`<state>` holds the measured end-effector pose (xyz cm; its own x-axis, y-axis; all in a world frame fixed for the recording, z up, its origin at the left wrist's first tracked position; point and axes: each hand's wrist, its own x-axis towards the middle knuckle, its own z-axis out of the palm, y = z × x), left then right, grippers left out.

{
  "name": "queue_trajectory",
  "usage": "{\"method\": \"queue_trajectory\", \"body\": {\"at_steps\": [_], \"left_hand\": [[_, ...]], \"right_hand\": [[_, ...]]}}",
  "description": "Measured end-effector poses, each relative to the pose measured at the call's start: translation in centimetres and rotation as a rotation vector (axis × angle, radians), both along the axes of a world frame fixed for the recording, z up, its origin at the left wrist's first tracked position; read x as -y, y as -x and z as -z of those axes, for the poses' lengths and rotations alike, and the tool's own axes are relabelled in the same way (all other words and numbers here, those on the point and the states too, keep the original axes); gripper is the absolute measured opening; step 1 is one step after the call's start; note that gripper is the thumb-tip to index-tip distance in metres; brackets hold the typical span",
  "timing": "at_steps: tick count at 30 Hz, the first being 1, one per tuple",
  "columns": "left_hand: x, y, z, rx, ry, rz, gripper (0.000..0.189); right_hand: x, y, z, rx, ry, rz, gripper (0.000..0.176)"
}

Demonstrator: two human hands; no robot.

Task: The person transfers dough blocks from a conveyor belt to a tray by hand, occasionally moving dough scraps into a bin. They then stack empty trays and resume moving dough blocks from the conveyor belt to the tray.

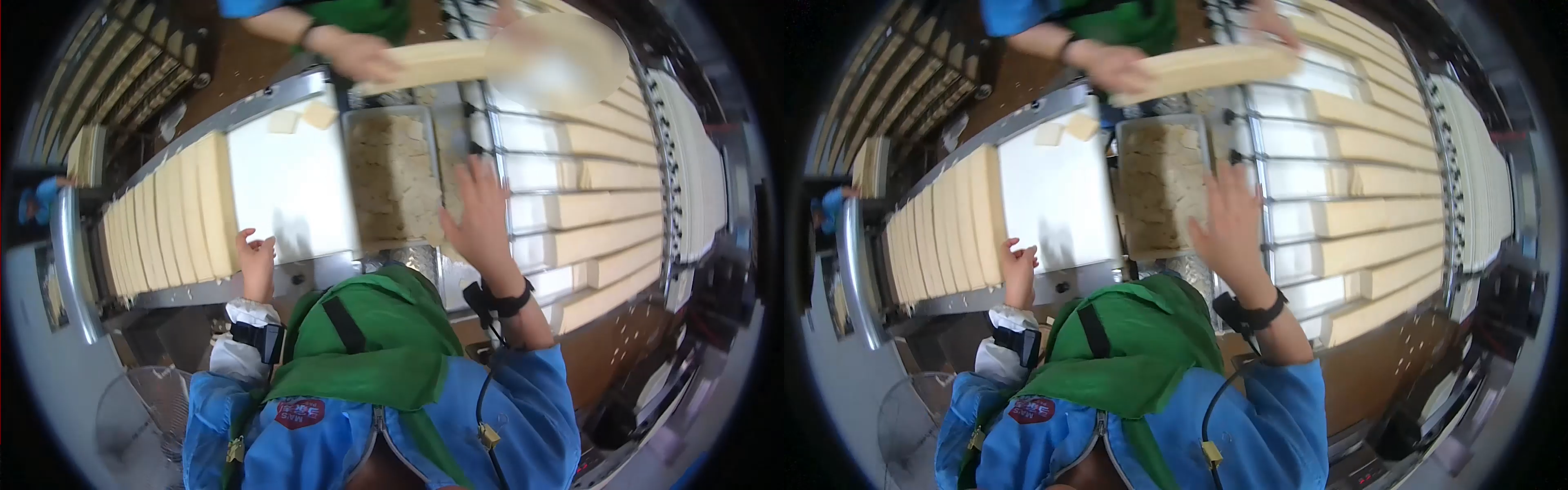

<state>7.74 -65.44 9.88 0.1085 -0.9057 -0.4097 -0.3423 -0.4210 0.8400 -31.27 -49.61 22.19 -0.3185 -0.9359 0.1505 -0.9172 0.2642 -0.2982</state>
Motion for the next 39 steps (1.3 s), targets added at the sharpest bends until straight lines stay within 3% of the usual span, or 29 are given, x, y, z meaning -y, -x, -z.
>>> {"method": "queue_trajectory", "body": {"at_steps": [3,5,8,12,16,20,21,24,30,33,36,39], "left_hand": [[-0.8,-8.6,4.2,0.053,-0.053,-0.105,0.065],[-1.9,-12.3,6.6,0.077,-0.066,-0.146,0.07],[-1.9,-14.0,5.9,0.023,-0.105,-0.152,0.079],[-0.1,-13.9,1.7,-0.23,-0.218,-0.18,0.09],[1.1,-15.3,2.8,-0.384,-0.237,-0.096,0.096],[2.3,-16.3,1.3,-0.459,-0.361,-0.065,0.099],[2.0,-16.5,2.4,-0.44,-0.372,-0.033,0.101],[2.9,-15.8,0.9,-0.539,-0.436,-0.101,0.096],[3.4,-13.6,0.8,-0.501,-0.451,-0.065,0.083],[2.4,-12.4,4.1,-0.265,-0.119,0.175,0.086],[4.3,-11.1,1.5,-0.048,-0.088,0.475,0.089],[5.7,-10.0,0.8,0.172,0.108,0.632,0.091]], "right_hand": [[9.4,-7.7,2.8,0.283,0.007,-0.311,0.067],[15.6,-14.0,4.7,0.288,-0.051,-0.46,0.063],[24.9,-23.0,7.9,0.343,-0.084,-0.652,0.063],[36.5,-32.7,13.4,0.248,-0.038,-0.659,0.067],[41.6,-36.2,18.1,0.113,-0.025,-0.533,0.071],[41.0,-37.0,17.1,0.046,-0.124,-0.478,0.069],[41.2,-36.9,18.2,0.009,0.001,-0.47,0.067],[43.6,-36.9,13.5,-0.008,-0.181,-0.398,0.068],[43.9,-34.3,13.6,-0.048,-0.301,-0.257,0.068],[39.9,-27.4,11.3,-0.085,-0.36,-0.091,0.075],[34.5,-18.6,10.1,-0.024,-0.529,0.078,0.091],[26.3,-12.9,8.9,0.387,-0.504,0.112,0.115]]}}
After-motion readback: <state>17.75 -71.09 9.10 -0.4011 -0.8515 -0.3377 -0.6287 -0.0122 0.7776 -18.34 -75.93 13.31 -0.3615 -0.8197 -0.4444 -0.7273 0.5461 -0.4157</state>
